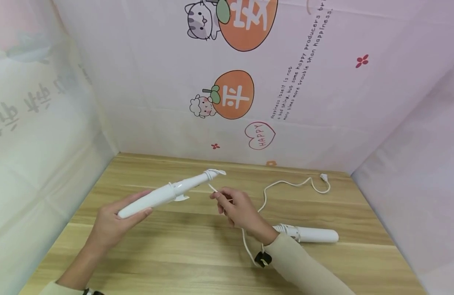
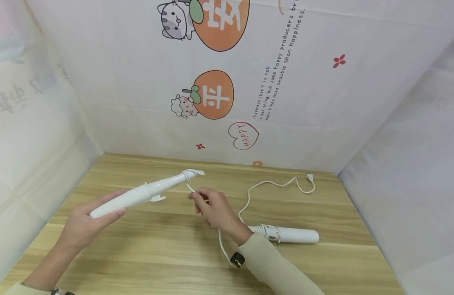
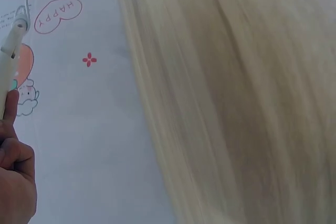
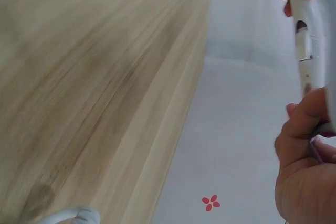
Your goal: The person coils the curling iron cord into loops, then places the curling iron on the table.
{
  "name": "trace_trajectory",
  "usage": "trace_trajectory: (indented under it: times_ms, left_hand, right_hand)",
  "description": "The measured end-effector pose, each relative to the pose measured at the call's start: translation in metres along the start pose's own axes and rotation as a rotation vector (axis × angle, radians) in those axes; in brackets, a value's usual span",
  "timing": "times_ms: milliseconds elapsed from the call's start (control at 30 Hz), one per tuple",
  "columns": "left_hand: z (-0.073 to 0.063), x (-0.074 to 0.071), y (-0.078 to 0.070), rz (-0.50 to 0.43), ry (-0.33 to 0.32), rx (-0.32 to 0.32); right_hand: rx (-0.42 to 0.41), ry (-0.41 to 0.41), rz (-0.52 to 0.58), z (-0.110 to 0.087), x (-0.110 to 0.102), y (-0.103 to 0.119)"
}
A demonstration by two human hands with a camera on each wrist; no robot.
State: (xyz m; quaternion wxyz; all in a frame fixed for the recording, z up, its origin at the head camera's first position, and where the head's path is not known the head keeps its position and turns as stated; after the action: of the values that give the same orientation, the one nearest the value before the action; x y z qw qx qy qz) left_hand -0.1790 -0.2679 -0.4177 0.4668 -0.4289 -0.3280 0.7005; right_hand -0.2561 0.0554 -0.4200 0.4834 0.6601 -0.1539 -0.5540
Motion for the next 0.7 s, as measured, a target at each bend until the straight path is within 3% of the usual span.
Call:
trace_trajectory:
  times_ms: [167, 267, 433, 500, 567, 700]
  left_hand:
    - [0.001, 0.003, -0.007, 0.099, -0.023, 0.230]
    - [0.001, 0.003, -0.009, 0.148, -0.002, 0.296]
    - [0.002, -0.003, -0.011, 0.197, 0.097, 0.293]
    - [0.002, -0.004, -0.011, 0.195, 0.159, 0.280]
    - [0.001, -0.006, -0.010, 0.176, 0.220, 0.242]
    - [-0.002, -0.009, -0.005, 0.081, 0.321, 0.070]
  right_hand:
    - [-0.001, 0.004, -0.076, 0.001, -0.003, 0.005]
    - [-0.094, -0.014, -0.254, 0.001, -0.008, 0.010]
    - [-0.426, -0.116, -0.731, -0.004, -0.020, 0.023]
    - [-0.553, -0.166, -0.855, -0.007, -0.025, 0.027]
    - [-0.650, -0.189, -0.912, -0.009, -0.028, 0.028]
    - [-0.769, -0.190, -0.895, -0.011, -0.031, 0.030]
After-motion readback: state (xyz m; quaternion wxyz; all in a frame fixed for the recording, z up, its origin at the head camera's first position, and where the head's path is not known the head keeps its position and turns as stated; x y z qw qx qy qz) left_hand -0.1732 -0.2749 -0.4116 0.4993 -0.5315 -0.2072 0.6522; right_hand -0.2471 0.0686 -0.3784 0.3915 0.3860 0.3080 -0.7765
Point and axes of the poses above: each hand's wrist, its own z-axis towards the middle knuckle, its own x-axis out of the palm, y = z × x, the point moved 4 cm from there along z, towards the middle knuckle, and after that the axes turned 10 degrees about -z, right-handed, at the moved point
